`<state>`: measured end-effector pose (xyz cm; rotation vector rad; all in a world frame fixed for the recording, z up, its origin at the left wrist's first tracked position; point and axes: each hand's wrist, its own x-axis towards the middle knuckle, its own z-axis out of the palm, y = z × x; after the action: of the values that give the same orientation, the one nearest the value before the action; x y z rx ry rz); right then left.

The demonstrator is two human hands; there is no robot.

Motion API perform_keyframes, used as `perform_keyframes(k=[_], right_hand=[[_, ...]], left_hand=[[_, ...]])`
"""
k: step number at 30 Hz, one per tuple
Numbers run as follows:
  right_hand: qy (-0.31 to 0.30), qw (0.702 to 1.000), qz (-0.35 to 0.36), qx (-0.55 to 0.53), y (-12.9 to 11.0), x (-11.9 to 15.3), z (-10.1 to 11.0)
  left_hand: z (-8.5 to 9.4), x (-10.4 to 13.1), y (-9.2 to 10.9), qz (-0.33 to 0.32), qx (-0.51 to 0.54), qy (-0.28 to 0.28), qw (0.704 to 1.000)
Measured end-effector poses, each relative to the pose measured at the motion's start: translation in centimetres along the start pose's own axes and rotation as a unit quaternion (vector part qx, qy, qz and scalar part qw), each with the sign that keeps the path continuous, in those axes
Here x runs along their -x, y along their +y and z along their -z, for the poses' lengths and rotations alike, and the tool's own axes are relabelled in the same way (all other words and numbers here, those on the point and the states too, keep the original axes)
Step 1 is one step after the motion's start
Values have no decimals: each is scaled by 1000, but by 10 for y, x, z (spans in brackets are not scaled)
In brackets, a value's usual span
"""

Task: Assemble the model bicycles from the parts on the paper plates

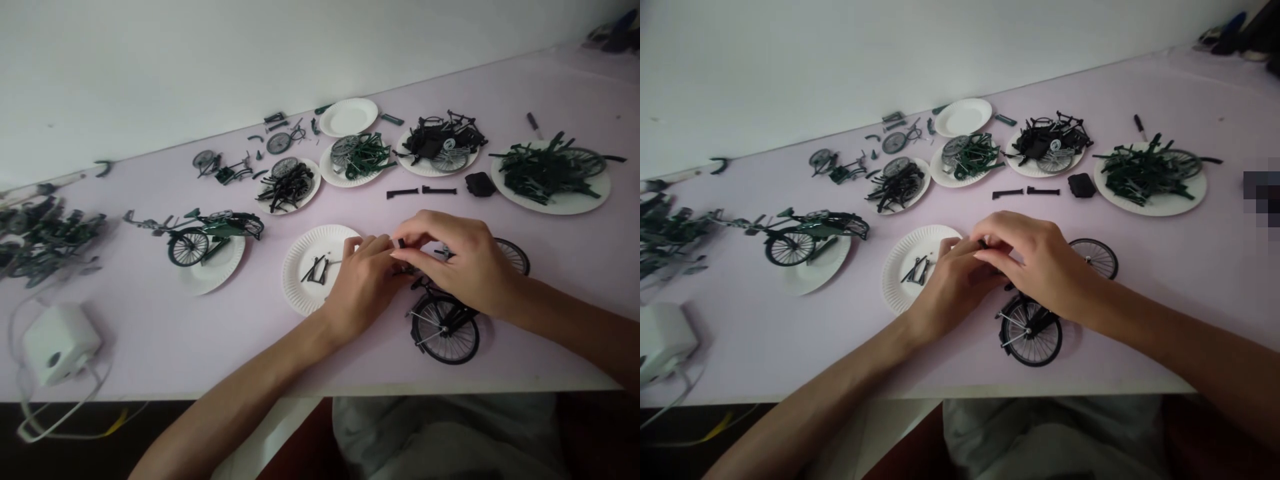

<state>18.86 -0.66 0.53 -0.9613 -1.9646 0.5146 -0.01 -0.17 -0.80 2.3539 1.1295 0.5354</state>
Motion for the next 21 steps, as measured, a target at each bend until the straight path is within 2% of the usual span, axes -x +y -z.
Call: perform_keyframes(k=[4,8,11,15,21], right_hand=[[-18,998,52,6,-1,0,2],[-37,998,46,-12,-6,-2,10],[-14,1000,23,-2,-8,-3,12],[27,1000,15,-1,-5,-1,5],[8,995,97,36,4,4,0]], left_hand=[[0,1,4,-7,9,-2,1000],[1,1,2,-6,11,-1,1000],[1,1,1,-9,-7,0,1000],[1,1,2,-6,-31,-12,999],[2,2,3,-7,-7,3,1000]])
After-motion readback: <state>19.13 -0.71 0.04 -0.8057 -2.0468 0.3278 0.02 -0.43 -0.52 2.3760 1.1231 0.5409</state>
